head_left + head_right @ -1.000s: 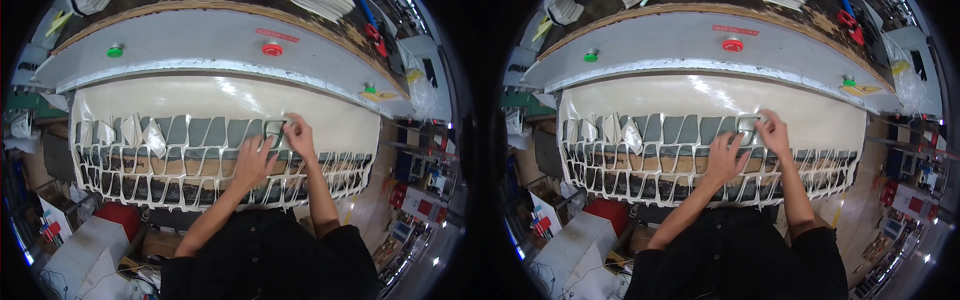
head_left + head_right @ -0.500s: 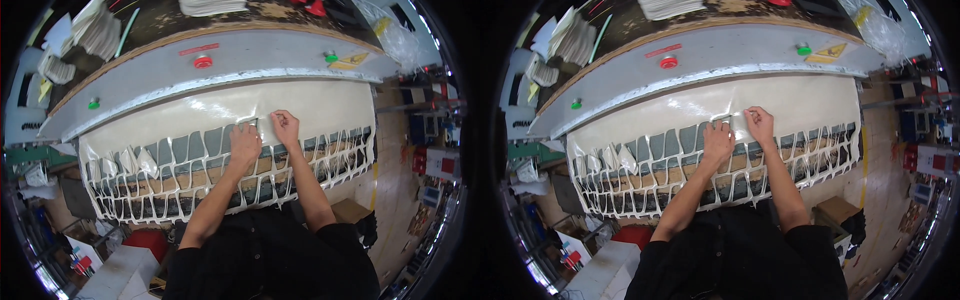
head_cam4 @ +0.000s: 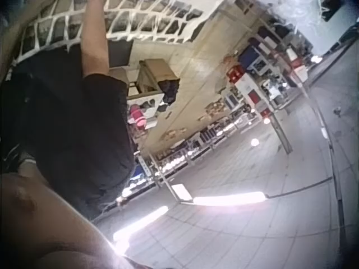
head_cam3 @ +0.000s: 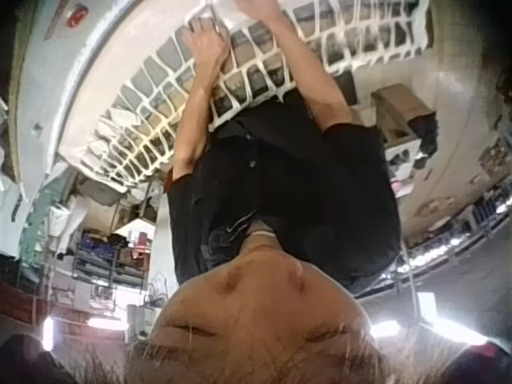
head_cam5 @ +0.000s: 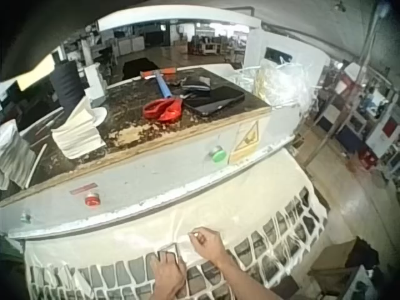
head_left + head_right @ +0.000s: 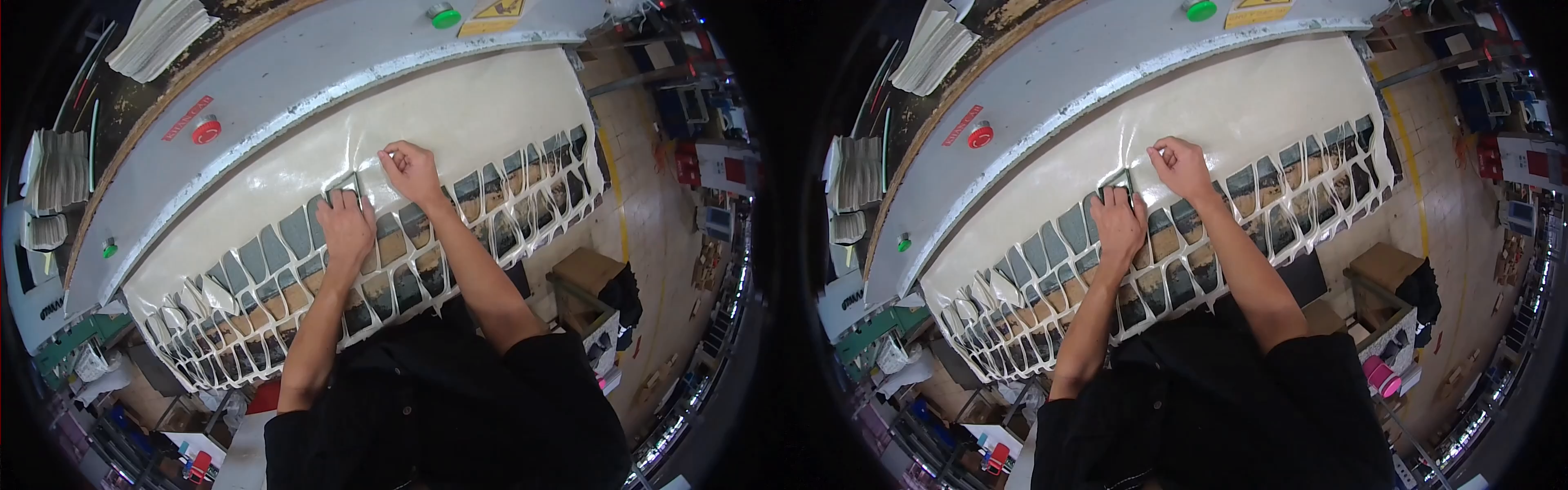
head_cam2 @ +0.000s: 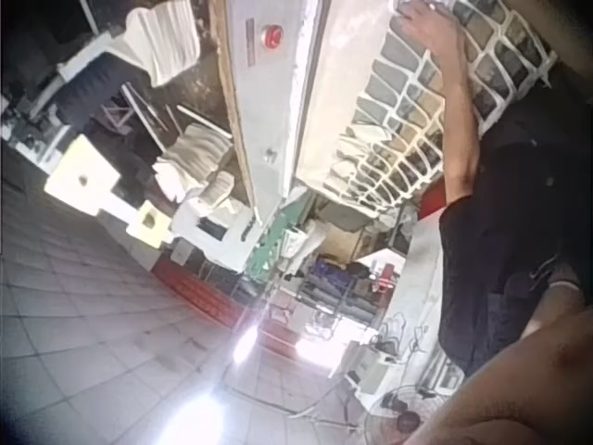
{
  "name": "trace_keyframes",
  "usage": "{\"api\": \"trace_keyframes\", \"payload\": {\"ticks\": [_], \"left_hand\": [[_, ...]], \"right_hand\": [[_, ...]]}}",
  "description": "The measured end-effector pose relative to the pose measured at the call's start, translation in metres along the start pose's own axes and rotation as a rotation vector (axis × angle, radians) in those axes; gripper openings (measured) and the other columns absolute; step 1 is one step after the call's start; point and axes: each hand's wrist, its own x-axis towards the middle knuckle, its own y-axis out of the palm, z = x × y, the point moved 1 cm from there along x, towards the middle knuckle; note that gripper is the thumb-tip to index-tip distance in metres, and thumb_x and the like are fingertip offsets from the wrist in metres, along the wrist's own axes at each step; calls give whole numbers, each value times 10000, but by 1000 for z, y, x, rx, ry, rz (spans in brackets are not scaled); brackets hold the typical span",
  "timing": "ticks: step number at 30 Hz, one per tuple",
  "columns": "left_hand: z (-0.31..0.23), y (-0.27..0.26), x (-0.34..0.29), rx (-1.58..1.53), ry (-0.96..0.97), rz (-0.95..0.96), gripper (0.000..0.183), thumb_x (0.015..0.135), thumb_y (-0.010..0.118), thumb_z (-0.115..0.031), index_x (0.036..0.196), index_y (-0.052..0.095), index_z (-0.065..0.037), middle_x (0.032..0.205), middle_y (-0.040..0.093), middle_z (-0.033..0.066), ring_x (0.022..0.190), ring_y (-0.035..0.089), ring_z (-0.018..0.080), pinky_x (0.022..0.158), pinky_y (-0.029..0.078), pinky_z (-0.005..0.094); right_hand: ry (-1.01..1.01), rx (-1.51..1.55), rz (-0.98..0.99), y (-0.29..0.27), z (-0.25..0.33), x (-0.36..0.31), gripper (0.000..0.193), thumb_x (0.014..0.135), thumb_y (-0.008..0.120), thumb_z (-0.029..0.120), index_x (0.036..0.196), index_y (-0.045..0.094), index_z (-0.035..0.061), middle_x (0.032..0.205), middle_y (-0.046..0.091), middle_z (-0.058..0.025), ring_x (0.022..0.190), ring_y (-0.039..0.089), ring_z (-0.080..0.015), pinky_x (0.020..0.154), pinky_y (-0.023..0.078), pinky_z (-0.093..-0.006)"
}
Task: Using a die-cutting machine to cut shoe components from a sheet of material.
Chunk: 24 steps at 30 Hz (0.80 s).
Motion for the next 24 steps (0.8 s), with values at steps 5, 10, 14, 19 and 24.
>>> {"api": "trace_keyframes", "payload": {"ticks": [5, 10, 14, 19, 24], "left_hand": [[2, -10, 5, 18, -11, 140, 319, 1032, 620, -285, 1095, 673, 23, 1178, 636, 234, 1061, 571, 449, 939, 473, 579], [1, -15, 9, 33, -18, 227, 325, 1032, 614, -278, 1122, 668, 30, 1189, 639, 240, 1090, 573, 461, 961, 479, 588], [4, -18, 3, 37, 4, 148, 331, 1018, 624, -280, 1114, 672, 33, 1183, 640, 240, 1084, 573, 459, 964, 474, 577], [-15, -26, 5, 248, 153, -21, 283, 967, 667, -268, 1073, 728, -13, 1216, 658, 169, 1133, 576, 413, 1025, 436, 547], [-10, -14, 0, 214, 194, -86, 237, 941, 667, -183, 1060, 715, 17, 1174, 665, 189, 1095, 608, 384, 986, 451, 548]], "right_hand": [[19, 31, 9, 0, 0, -1, 109, 989, 795, 86, 969, 742, -7, 608, 564, 12, 556, 486, -17, 513, 407, -233], [36, 47, 12, 1, -1, -1, 116, 989, 797, 92, 967, 743, -8, 621, 571, 14, 562, 488, -15, 518, 410, -230], [-1, 33, 16, 4, 1, -2, 121, 978, 809, 96, 965, 745, -6, 631, 592, -8, 557, 503, -31, 519, 422, -239], [-15, 7, 22, -4, 0, -4, 126, 962, 826, 109, 960, 749, 10, 657, 634, -48, 542, 547, -65, 521, 454, -261], [-45, -36, 62, 3, 10, 1, 145, 934, 834, 129, 912, 739, 22, 741, 691, -125, 559, 661, -194, 551, 521, -335]]}}
